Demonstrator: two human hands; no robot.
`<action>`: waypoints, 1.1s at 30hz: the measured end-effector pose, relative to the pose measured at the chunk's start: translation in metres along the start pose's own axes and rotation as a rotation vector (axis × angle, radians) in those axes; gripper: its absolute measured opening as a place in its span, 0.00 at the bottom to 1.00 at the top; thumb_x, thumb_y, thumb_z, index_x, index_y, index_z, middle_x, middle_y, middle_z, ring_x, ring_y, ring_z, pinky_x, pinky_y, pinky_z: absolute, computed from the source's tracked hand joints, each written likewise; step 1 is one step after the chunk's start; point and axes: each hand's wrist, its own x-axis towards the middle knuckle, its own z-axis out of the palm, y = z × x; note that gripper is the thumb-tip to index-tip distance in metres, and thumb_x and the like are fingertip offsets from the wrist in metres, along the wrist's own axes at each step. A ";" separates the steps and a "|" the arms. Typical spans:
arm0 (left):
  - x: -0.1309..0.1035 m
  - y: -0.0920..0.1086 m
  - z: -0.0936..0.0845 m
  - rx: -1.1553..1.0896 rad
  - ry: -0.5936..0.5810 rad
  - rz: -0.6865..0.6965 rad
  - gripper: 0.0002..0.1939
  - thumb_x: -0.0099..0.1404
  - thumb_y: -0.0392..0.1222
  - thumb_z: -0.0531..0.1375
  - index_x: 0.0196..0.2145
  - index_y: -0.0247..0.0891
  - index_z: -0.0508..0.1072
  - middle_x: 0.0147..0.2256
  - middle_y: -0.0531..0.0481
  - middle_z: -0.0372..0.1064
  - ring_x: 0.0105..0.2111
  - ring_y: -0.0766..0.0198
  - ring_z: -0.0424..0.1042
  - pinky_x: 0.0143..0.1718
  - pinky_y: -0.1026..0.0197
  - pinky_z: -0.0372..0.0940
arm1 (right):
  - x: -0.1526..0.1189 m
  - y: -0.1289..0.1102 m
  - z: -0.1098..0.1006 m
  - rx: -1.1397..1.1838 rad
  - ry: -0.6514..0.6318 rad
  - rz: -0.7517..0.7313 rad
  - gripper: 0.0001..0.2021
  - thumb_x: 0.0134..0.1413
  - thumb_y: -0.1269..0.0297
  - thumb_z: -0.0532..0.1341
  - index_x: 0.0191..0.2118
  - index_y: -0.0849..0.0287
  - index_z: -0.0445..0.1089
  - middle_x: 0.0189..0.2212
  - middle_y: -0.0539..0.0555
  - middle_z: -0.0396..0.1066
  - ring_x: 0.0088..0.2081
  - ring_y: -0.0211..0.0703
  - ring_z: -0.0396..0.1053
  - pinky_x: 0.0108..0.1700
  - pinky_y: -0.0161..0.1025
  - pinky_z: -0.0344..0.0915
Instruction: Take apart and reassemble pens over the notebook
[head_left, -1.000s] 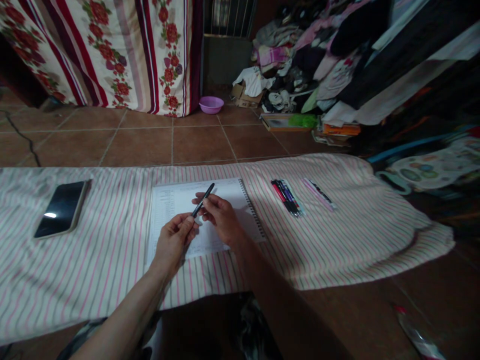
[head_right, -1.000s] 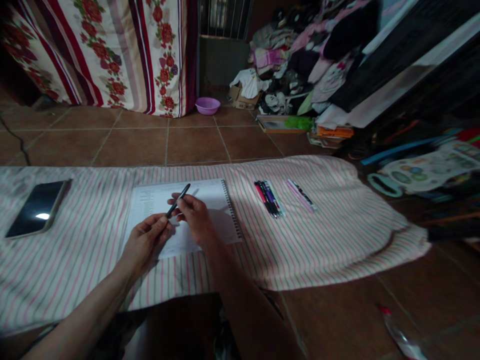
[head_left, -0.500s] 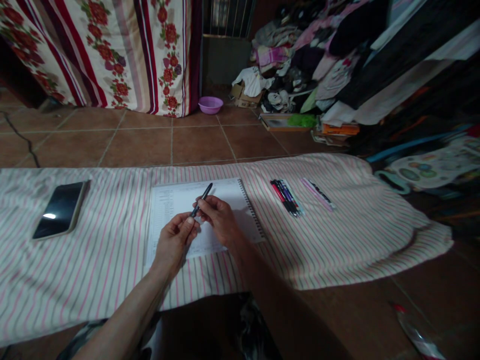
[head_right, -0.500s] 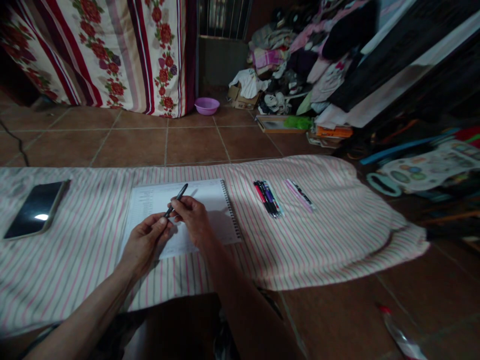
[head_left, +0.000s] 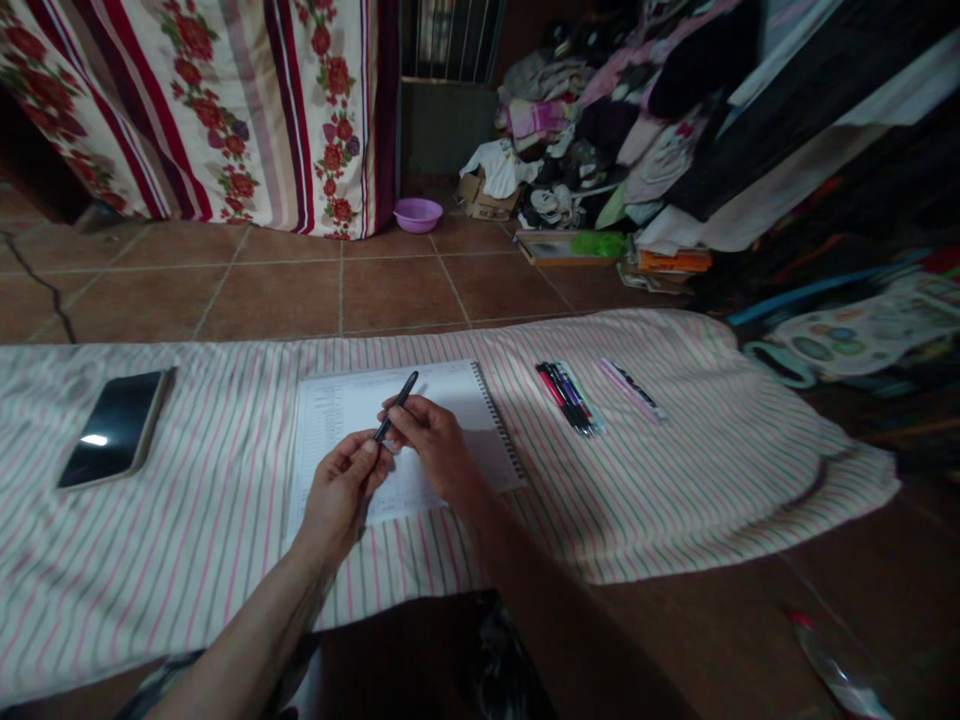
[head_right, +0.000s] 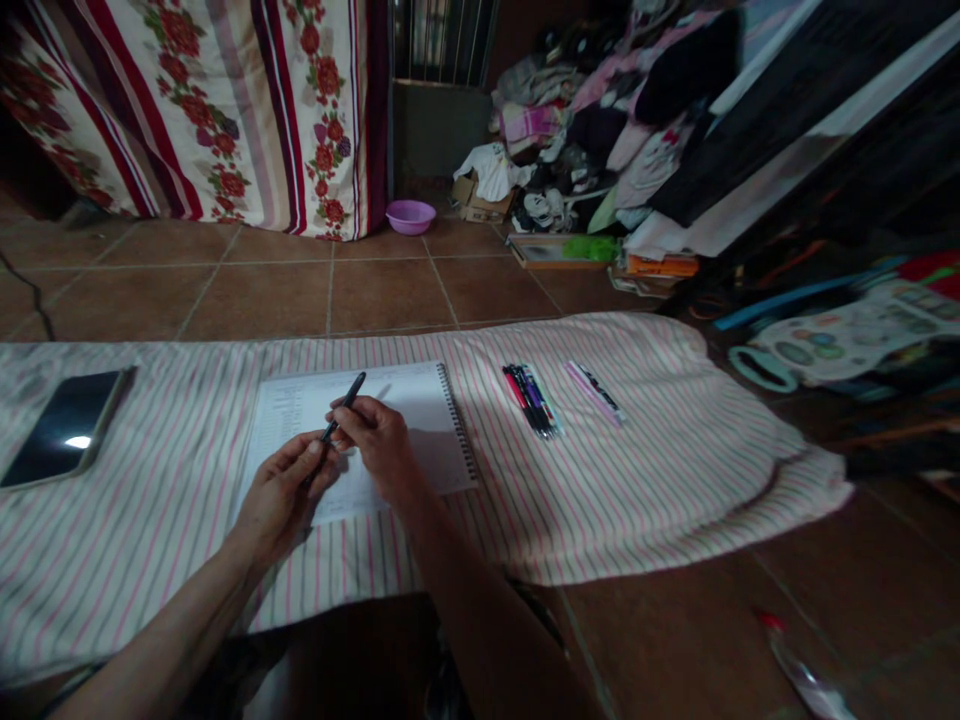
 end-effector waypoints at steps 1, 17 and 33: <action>0.000 0.001 0.000 -0.010 -0.015 0.006 0.09 0.52 0.38 0.65 0.31 0.31 0.73 0.27 0.49 0.69 0.25 0.72 0.64 0.26 0.70 0.62 | -0.001 -0.001 0.000 -0.002 -0.017 -0.005 0.10 0.44 0.59 0.62 0.32 0.60 0.71 0.25 0.48 0.70 0.22 0.29 0.62 0.25 0.29 0.61; -0.003 0.001 0.002 0.005 -0.013 0.041 0.09 0.53 0.40 0.63 0.30 0.30 0.73 0.29 0.46 0.70 0.25 0.68 0.66 0.25 0.66 0.61 | -0.002 0.000 -0.001 -0.062 0.005 -0.008 0.10 0.43 0.58 0.62 0.29 0.59 0.70 0.21 0.47 0.67 0.21 0.30 0.62 0.24 0.30 0.61; -0.003 0.004 0.002 0.001 0.075 -0.014 0.10 0.49 0.35 0.63 0.32 0.31 0.73 0.25 0.47 0.71 0.26 0.67 0.69 0.30 0.65 0.64 | 0.001 0.003 -0.002 -0.133 0.055 -0.042 0.10 0.42 0.59 0.63 0.26 0.59 0.65 0.17 0.44 0.63 0.19 0.31 0.60 0.23 0.31 0.57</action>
